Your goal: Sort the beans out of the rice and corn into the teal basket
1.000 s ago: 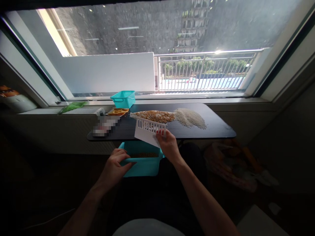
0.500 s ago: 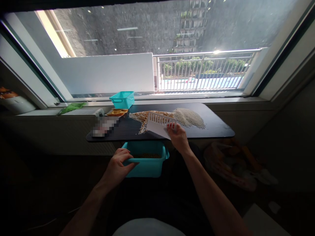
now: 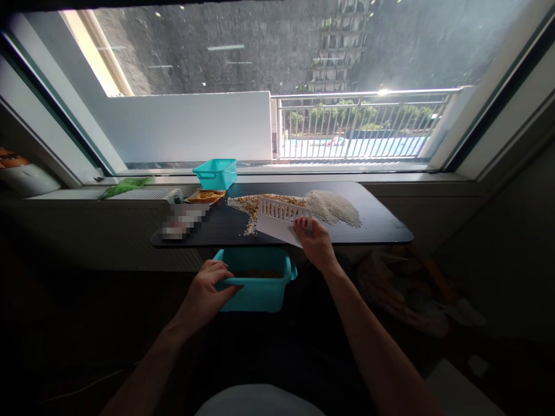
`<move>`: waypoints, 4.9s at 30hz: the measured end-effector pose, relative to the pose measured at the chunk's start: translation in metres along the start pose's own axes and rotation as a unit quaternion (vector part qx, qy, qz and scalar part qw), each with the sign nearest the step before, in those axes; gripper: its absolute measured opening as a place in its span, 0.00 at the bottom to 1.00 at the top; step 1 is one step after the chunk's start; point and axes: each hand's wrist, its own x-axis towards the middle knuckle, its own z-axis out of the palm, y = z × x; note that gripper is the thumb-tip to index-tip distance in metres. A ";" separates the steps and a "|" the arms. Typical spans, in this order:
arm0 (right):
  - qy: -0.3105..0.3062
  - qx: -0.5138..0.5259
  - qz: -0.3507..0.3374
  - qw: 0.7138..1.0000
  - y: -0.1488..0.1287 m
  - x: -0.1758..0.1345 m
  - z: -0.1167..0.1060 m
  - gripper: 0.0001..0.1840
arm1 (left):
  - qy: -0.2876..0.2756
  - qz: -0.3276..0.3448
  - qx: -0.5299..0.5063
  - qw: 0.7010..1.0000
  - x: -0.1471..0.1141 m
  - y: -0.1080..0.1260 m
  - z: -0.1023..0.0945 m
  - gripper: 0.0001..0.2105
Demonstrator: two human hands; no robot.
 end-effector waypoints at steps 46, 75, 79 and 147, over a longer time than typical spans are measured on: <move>-0.065 0.018 0.002 0.998 -0.013 0.008 0.023 0.17 | 0.017 -0.014 0.003 1.000 -0.002 -0.008 -0.010 0.05; 0.002 -0.007 -0.004 1.000 -0.006 0.020 -0.001 0.19 | 0.021 -0.001 0.025 0.999 -0.004 -0.013 -0.011 0.05; -0.004 -0.010 -0.008 1.000 -0.007 0.022 0.011 0.18 | 0.016 0.003 0.026 1.000 -0.003 -0.012 -0.010 0.05; 0.040 0.025 -0.016 0.999 -0.001 0.003 0.007 0.19 | 0.012 0.010 0.033 0.999 -0.009 -0.014 -0.002 0.04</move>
